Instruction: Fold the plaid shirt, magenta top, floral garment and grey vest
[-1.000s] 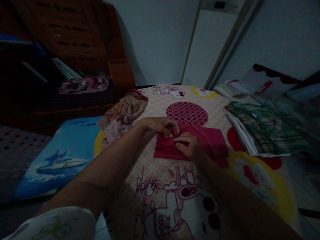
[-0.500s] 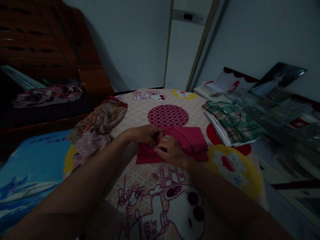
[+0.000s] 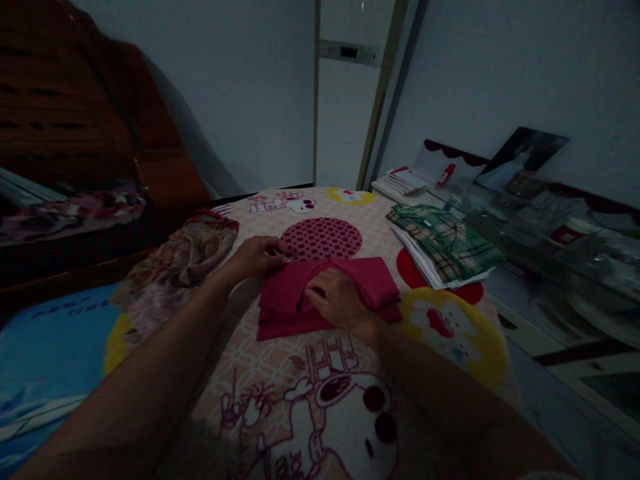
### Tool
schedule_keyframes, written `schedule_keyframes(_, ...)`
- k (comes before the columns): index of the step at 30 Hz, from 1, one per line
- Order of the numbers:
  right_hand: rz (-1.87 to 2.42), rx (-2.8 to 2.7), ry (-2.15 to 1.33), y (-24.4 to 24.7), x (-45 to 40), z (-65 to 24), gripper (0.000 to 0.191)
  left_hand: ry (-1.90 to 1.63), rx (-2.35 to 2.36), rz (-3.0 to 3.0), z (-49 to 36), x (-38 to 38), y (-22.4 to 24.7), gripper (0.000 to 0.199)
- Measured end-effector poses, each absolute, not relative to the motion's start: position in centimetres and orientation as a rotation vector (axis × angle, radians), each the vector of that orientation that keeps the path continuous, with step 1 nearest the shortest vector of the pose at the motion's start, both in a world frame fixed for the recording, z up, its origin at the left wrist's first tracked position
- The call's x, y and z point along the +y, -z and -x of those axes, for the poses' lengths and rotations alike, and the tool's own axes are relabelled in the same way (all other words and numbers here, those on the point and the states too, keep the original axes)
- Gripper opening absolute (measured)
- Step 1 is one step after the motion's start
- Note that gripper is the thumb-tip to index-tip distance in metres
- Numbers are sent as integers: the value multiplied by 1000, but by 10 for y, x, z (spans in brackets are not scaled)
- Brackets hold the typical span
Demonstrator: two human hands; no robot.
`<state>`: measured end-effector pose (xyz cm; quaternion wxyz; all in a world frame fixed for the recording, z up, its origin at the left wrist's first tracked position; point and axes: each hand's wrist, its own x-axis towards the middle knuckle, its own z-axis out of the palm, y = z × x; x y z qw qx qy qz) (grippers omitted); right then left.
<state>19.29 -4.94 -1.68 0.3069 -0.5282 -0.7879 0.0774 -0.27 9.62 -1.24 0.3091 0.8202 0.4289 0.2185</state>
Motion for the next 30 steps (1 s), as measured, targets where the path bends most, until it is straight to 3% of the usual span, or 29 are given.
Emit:
schedule_keyframes(6, 1726, -1766, 13, 13, -21, -277, 19, -401, 1153, -2226, 16, 105, 16, 39)
schedule_keyframes(15, 1983, -1589, 169, 85, -32, -334, 45, -104, 1047, -2358, 24, 101, 3, 41)
schedule_keyframes(26, 1736, -1344, -456, 55, -28, -345, 31, -248, 988, -1864, 19, 87, 1, 33)
schedule_keyframes(30, 1581, -1230, -675, 45, -36, -340, 32, -127, 891, -1721, 21, 85, 2, 29)
